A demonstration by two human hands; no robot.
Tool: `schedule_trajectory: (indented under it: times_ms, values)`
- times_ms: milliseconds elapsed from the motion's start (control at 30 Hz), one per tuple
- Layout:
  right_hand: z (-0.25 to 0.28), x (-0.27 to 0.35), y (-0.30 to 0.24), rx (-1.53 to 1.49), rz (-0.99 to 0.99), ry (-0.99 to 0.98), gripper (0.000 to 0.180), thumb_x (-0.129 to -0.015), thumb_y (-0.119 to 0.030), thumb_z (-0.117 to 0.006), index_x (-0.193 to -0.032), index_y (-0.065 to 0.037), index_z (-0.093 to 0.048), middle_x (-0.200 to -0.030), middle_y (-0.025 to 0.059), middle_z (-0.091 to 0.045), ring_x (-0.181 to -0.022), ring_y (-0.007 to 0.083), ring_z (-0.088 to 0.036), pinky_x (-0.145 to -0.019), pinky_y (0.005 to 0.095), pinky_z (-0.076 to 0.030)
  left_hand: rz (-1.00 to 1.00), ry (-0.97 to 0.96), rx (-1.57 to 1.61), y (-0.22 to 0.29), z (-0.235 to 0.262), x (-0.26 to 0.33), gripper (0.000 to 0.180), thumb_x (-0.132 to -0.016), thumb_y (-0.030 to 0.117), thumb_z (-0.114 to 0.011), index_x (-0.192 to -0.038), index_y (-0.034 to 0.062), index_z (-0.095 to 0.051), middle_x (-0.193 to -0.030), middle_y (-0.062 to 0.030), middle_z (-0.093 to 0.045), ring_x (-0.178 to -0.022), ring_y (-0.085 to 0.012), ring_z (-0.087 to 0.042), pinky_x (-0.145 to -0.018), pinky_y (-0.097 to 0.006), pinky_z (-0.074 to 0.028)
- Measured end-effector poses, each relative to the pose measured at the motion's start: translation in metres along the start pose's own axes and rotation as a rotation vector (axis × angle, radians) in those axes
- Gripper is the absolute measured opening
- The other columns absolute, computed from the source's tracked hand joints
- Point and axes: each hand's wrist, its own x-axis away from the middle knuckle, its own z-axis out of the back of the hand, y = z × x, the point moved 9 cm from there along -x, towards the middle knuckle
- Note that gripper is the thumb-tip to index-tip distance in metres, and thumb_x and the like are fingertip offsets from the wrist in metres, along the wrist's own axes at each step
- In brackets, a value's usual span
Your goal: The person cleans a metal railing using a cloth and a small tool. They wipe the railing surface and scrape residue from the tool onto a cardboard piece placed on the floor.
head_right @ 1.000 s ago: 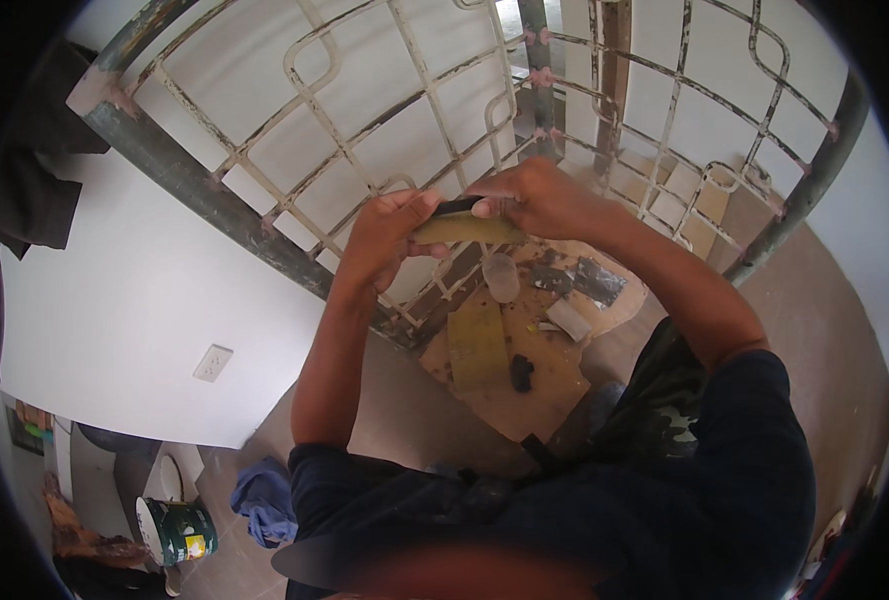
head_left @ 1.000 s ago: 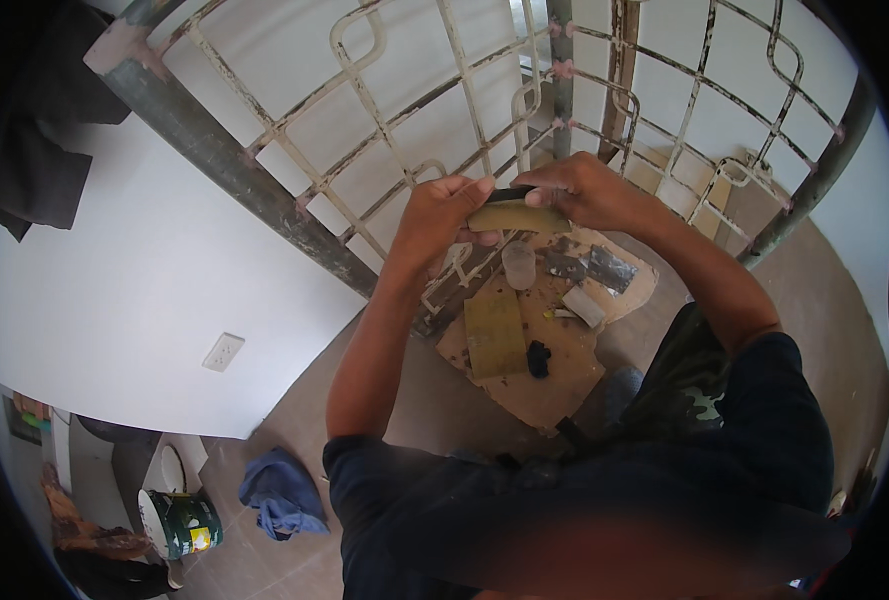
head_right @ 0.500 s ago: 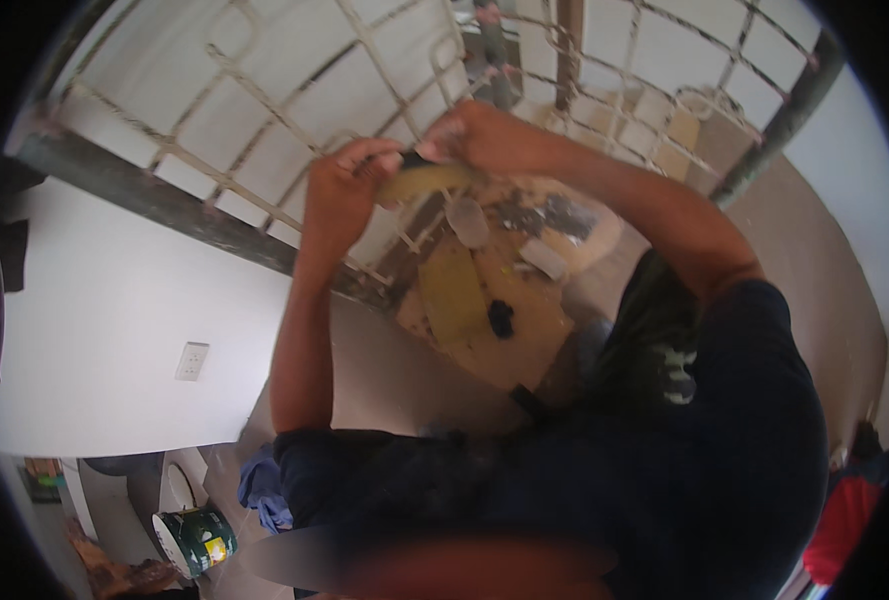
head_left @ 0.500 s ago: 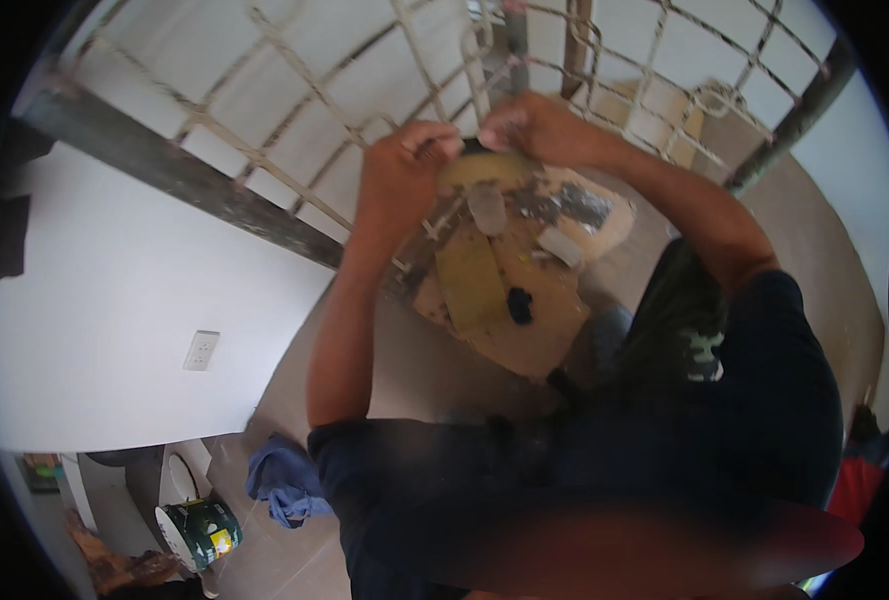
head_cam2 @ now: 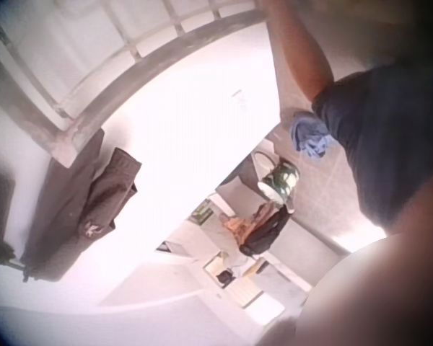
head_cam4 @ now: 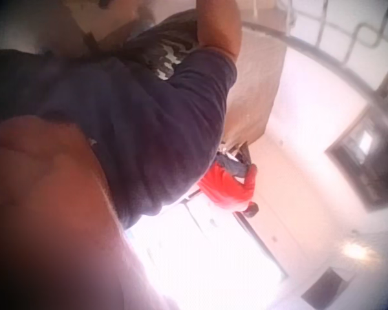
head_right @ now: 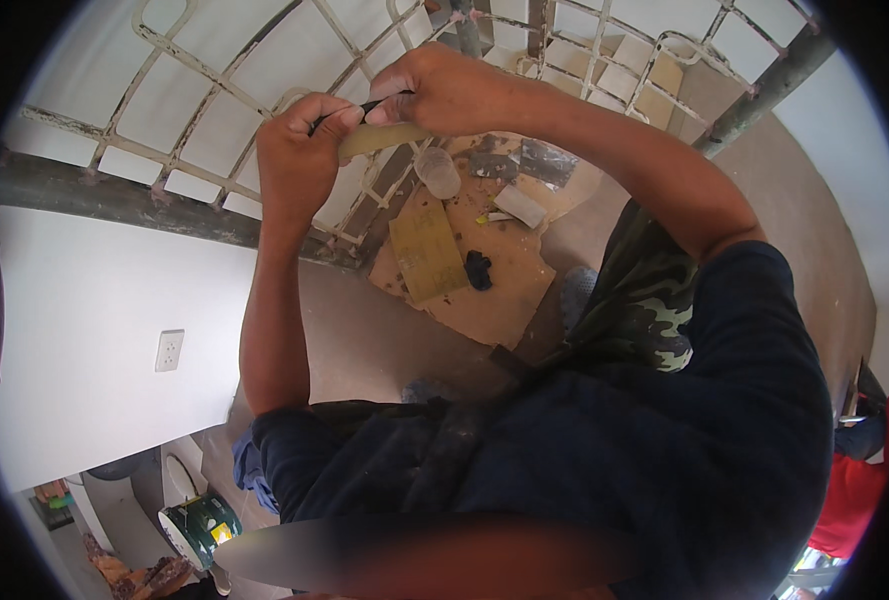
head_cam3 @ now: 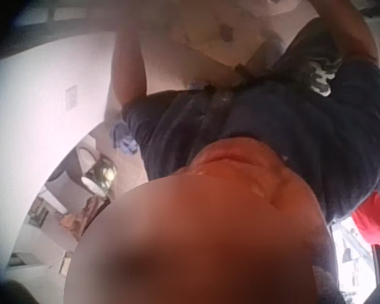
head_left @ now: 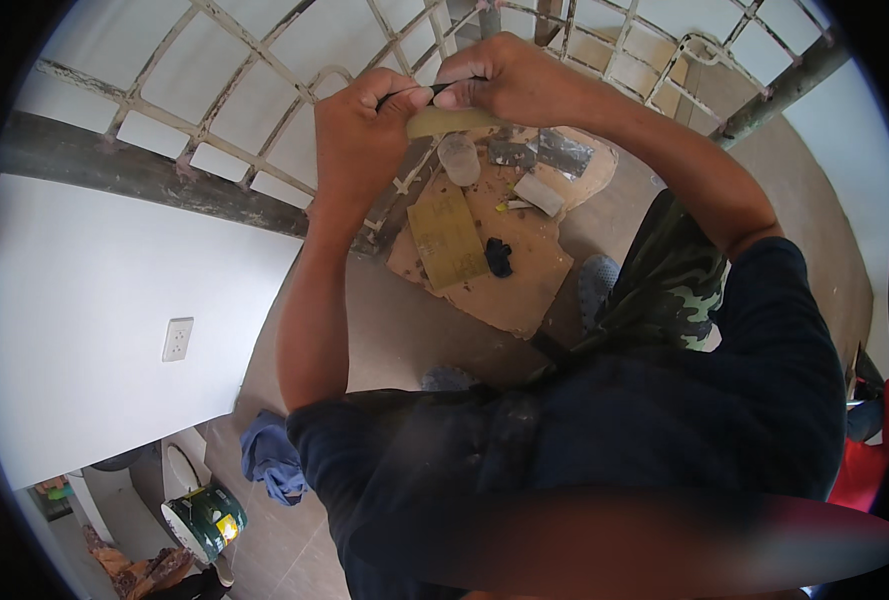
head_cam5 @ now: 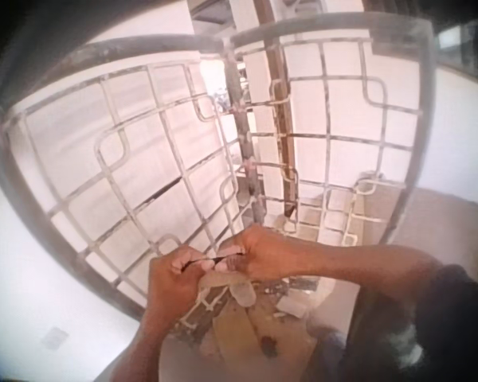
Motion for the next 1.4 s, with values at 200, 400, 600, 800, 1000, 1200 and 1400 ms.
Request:
schedule_trajectory:
  times_ms: [200, 400, 600, 800, 1000, 1200, 1400]
  values:
    - [-0.001, -0.001, 0.001, -0.02, 0.022, -0.019, 0.027, -0.096, -0.026, -0.069, -0.107, -0.002, -0.072, -0.079, 0.0199, -0.067, -0.072, 0.0313, -0.064, -0.07, 0.0407, -0.051, -0.021, 0.008, 0.072, -0.002, -0.001, -0.003, 0.018, -0.093, 0.013, -0.073, -0.102, -0.0032, -0.072, -0.083, -0.0047, -0.071, -0.069, -0.01, -0.063, -0.062, -0.026, -0.052]
    - [0.002, 0.002, -0.01, 0.239, 0.138, 0.05, 0.036, -0.095, -0.029, -0.068, -0.121, -0.004, -0.066, -0.085, 0.0221, -0.069, -0.081, 0.0396, -0.068, -0.072, 0.0475, -0.051, 0.097, 0.018, 0.204, -0.016, 0.003, -0.007, 0.023, -0.089, 0.014, -0.074, -0.104, -0.0028, -0.072, -0.084, -0.0071, -0.071, -0.074, -0.0117, -0.066, -0.062, -0.027, -0.057]
    - [-0.003, 0.005, -0.01, 0.255, 0.237, 0.083, 0.032, -0.097, -0.026, -0.064, -0.115, 0.001, -0.064, -0.084, 0.0247, -0.067, -0.082, 0.0433, -0.067, -0.072, 0.0506, -0.051, 0.074, 0.041, 0.087, -0.015, 0.004, -0.011, 0.026, -0.088, 0.015, -0.071, -0.107, -0.0028, -0.07, -0.093, -0.01, -0.071, -0.078, -0.014, -0.068, -0.062, -0.027, -0.058]
    - [-0.007, 0.001, -0.005, 0.185, 0.182, 0.034, 0.027, -0.098, -0.025, -0.062, -0.108, 0.001, -0.062, -0.081, 0.0246, -0.066, -0.08, 0.0443, -0.066, -0.072, 0.052, -0.05, 0.157, 0.058, 0.09, -0.019, 0.005, -0.011, 0.021, -0.092, 0.014, -0.068, -0.107, -0.0014, -0.068, -0.09, -0.0091, -0.069, -0.079, -0.0135, -0.067, -0.061, -0.028, -0.059]
    - [-0.004, -0.004, 0.015, -0.076, -0.063, -0.002, 0.028, -0.093, -0.025, -0.071, -0.098, 0.002, -0.067, -0.078, 0.0217, -0.066, -0.078, 0.0412, -0.066, -0.071, 0.0462, -0.051, 0.105, 0.062, 0.111, -0.02, -0.003, -0.007, 0.021, -0.097, 0.021, -0.07, -0.102, 0.0004, -0.067, -0.084, -0.0035, -0.066, -0.071, -0.0094, -0.062, -0.058, -0.025, -0.055]
    - [0.001, -0.004, 0.022, -0.27, -0.082, 0.041, 0.025, -0.092, -0.022, -0.072, -0.105, -0.001, -0.073, -0.073, 0.02, -0.066, -0.07, 0.0359, -0.066, -0.069, 0.0414, -0.052, 0.058, 0.125, 0.174, -0.025, 0.006, -0.011, 0.018, -0.097, 0.019, -0.07, -0.099, 0.0013, -0.067, -0.082, -0.0027, -0.065, -0.068, -0.0083, -0.06, -0.06, -0.025, -0.056]
    - [0.014, -0.002, 0.017, -0.029, 0.072, 0.143, 0.016, -0.092, -0.014, -0.071, -0.105, -0.004, -0.074, -0.081, 0.0173, -0.071, -0.067, 0.0315, -0.067, -0.065, 0.0386, -0.053, 0.083, -0.037, 0.408, -0.019, -0.006, -0.012, 0.024, -0.099, 0.022, -0.069, -0.096, -0.0015, -0.065, -0.086, -0.0039, -0.064, -0.078, -0.011, -0.064, -0.066, -0.028, -0.06]
